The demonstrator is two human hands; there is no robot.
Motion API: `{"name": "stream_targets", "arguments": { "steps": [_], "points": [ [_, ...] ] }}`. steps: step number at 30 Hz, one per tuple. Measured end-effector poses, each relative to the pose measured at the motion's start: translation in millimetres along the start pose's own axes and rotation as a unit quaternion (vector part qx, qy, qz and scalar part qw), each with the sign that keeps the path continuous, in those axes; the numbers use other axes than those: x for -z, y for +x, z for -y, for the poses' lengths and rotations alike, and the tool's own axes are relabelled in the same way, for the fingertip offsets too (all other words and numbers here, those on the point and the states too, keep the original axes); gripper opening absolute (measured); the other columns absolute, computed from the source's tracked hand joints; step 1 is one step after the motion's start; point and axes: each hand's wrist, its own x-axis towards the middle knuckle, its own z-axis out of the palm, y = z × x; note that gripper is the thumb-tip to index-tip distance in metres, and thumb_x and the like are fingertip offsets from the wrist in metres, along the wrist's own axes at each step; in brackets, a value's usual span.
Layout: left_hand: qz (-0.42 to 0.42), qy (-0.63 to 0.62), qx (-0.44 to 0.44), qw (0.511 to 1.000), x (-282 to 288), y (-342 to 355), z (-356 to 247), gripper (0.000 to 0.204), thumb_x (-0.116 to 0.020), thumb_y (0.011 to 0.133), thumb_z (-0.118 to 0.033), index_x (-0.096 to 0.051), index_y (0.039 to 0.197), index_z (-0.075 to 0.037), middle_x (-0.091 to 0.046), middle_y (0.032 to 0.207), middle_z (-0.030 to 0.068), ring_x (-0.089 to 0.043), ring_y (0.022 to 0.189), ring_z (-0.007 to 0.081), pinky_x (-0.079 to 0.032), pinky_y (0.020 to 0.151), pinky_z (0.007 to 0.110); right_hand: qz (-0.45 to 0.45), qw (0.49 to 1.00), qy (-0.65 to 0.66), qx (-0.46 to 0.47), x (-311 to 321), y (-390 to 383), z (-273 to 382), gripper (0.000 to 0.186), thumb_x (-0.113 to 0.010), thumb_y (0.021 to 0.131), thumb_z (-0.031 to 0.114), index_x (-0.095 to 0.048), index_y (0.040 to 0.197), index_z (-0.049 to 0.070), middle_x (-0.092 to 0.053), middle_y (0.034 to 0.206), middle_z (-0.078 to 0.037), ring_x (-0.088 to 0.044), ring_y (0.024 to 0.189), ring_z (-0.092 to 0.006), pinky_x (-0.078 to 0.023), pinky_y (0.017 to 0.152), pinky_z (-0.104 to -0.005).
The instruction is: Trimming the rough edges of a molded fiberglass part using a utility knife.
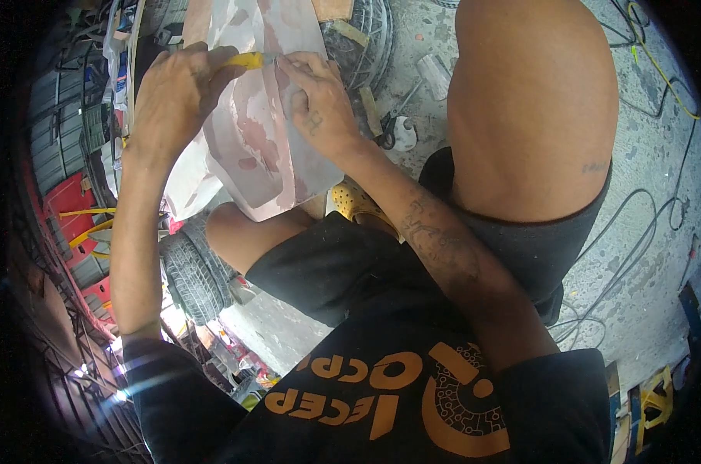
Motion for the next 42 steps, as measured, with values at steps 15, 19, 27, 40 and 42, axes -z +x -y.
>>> {"name": "stream_targets", "arguments": {
  "steps": [15, 19, 27, 40, 42],
  "points": [
    [0.003, 0.01, -0.008, 1.0, 5, -7, -12, 0.023, -0.068, 0.095, -0.023, -0.074, 0.111, -0.008, -0.067, 0.082, 0.0143, -0.065, 0.077, 0.0346, -0.047, 0.078, 0.044, 0.022, 1.0, -0.007, -0.013, 7, -10, 5, 0.057, -0.05, 0.079, -0.009, -0.064, 0.133, 0.002, -0.059, 0.132, -0.015, -0.056, 0.119, -0.0372, -0.047, 0.105, -0.0418],
    [0.008, 0.018, 0.004, 1.0, 1, -1, -5, 0.022, -0.068, 0.095, -0.023, -0.074, 0.11, -0.008, -0.066, 0.082, 0.0149, -0.065, 0.079, 0.0348, -0.047, 0.08, 0.045, 0.013, 1.0, -0.026, 0.012, 4, -2, 2, 0.055, -0.051, 0.078, -0.008, -0.065, 0.131, 0.002, -0.058, 0.132, -0.014, -0.055, 0.117, -0.0378, -0.047, 0.104, -0.0443],
    [-0.004, 0.01, 0.02, 1.0, -3, 13, 2, 0.022, -0.069, 0.095, -0.024, -0.075, 0.109, -0.009, -0.066, 0.082, 0.014, -0.066, 0.082, 0.0344, -0.048, 0.082, 0.044, 0.002, 1.0, -0.022, -0.015, -2, 14, -3, 0.055, -0.048, 0.08, -0.01, -0.066, 0.13, 0.001, -0.059, 0.133, -0.015, -0.056, 0.122, -0.0359, -0.045, 0.108, -0.0406],
    [0.006, 0.008, 0.011, 1.0, 4, 0, -7, 0.023, -0.068, 0.096, -0.026, -0.075, 0.11, -0.01, -0.068, 0.084, 0.0132, -0.067, 0.079, 0.0336, -0.048, 0.079, 0.043, 0.015, 0.999, 0.016, -0.038, 3, 4, 5, 0.054, -0.048, 0.08, -0.012, -0.067, 0.129, 0.001, -0.059, 0.131, -0.016, -0.057, 0.122, -0.0366, -0.045, 0.108, -0.0405],
    [0.008, 0.015, 0.007, 1.0, 3, -2, -6, 0.023, -0.067, 0.096, -0.026, -0.075, 0.11, -0.01, -0.067, 0.084, 0.013, -0.066, 0.079, 0.0334, -0.048, 0.078, 0.043, 0.015, 0.999, 0.008, -0.037, 6, -1, 8, 0.055, -0.048, 0.079, -0.012, -0.066, 0.13, 0.001, -0.059, 0.132, -0.016, -0.057, 0.122, -0.0368, -0.045, 0.108, -0.0406]
  ]
}}
